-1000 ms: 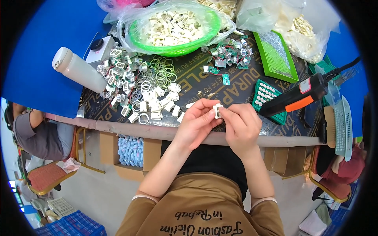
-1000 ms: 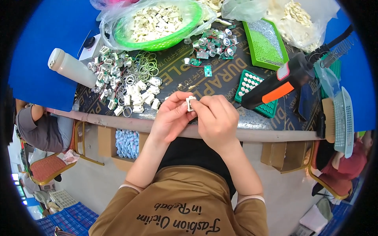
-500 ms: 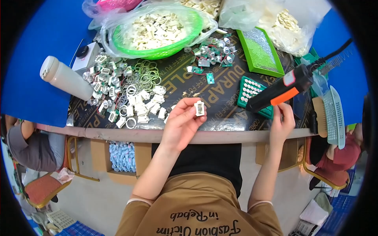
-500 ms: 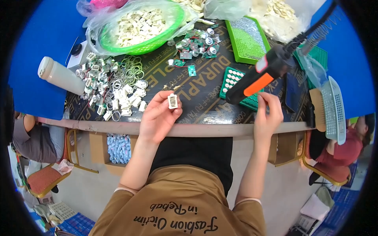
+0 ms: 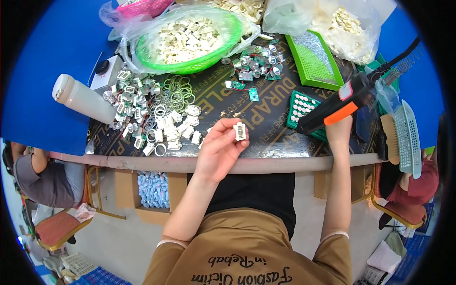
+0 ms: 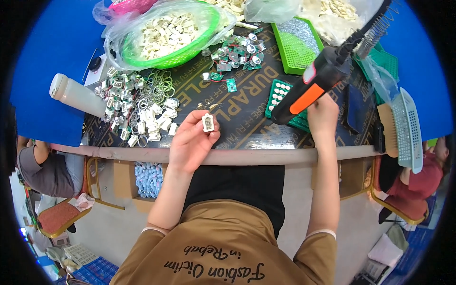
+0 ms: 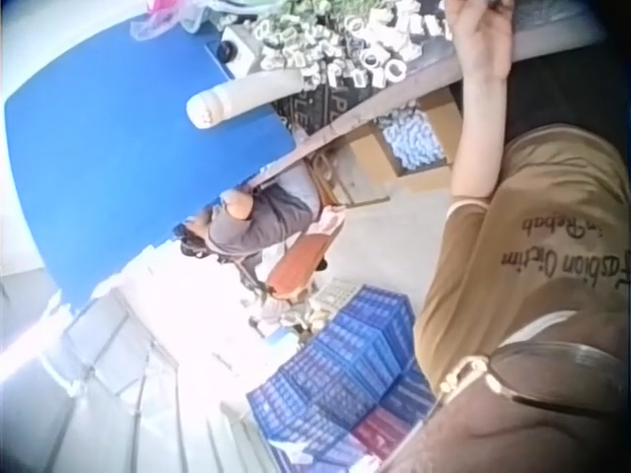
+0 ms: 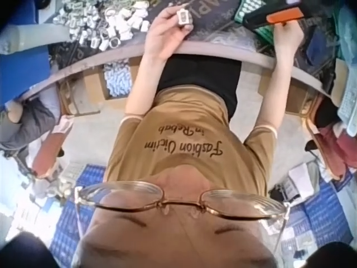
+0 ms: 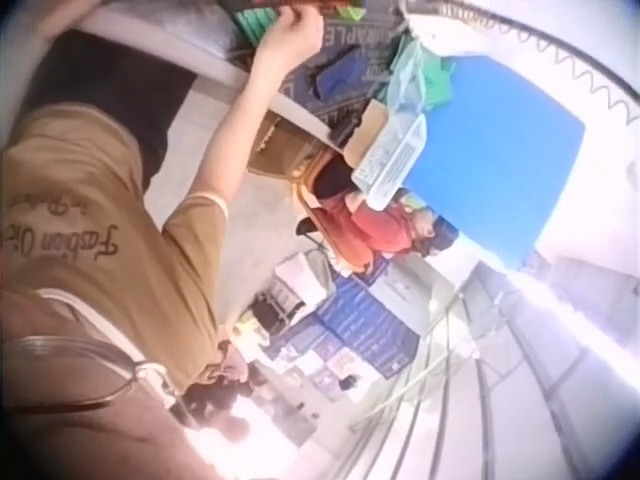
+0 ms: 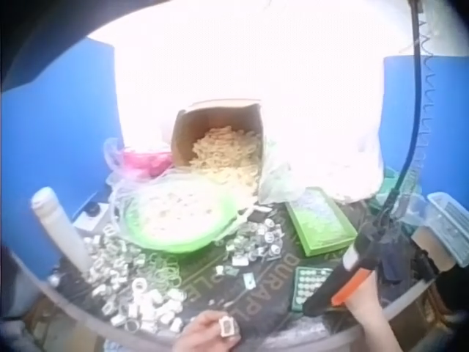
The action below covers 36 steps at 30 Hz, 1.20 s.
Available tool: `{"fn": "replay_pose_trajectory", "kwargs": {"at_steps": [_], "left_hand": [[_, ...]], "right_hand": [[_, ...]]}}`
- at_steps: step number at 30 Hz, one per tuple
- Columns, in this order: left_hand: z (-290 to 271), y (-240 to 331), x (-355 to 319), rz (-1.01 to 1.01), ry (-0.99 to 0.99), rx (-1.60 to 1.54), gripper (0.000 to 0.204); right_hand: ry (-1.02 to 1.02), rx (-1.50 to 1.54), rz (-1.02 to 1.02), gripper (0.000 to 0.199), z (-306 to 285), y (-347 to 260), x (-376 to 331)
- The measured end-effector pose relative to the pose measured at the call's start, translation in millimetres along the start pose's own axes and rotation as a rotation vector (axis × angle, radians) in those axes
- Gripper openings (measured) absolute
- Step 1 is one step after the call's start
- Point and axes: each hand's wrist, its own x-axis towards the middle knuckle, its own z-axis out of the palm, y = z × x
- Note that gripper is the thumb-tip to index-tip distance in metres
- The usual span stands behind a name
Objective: Assembling small electronic components by placing a PCB into a plastic housing and securing it with an electric screwdriver.
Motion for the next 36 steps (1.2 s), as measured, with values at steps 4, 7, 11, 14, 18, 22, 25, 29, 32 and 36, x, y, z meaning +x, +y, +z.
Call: {"fn": "replay_pose_trajectory", "kwargs": {"at_steps": [4,7,11,14,18,22,25,29,32,36], "left_hand": [[1,1,0,0.009,-0.005,0.009,0.021],[3,-2,2,-0.004,-0.009,0.031,0.021],[0,3,-3,0.002,0.034,0.06,0.02],[1,2,-3,0.001,0.032,0.067,0.019],[1,0,-3,-0.009,0.02,0.077,0.019],[-1,0,-1,0.024,0.024,0.074,0.018],[-1,4,-1,0.02,0.044,0.078,0.017],[-3,5,0,0.007,0.018,0.06,0.019],[2,2,3,-0.017,0.028,0.058,0.019],[-1,2,5,-0.029,0.03,0.055,0.02]], "right_hand": [[0.361,0.549,0.064,0.007,-26,-32,-36],[0.348,0.559,-0.341,0.009,-34,-74,-68],[0.123,0.457,-0.631,0.016,15,-131,-62],[0.103,0.381,-0.667,0.016,36,-133,-57],[0.093,0.335,-0.671,0.013,45,-129,-62],[-0.001,0.206,-0.716,0.025,41,-128,-68],[-0.131,0.099,-0.668,0.037,28,-123,-78],[0.278,0.265,-0.572,0.018,-1,-74,-85],[0.301,0.227,-0.121,0.006,-15,-40,-48],[-0.03,-0.064,-0.109,0.012,-5,-12,-13]]}}
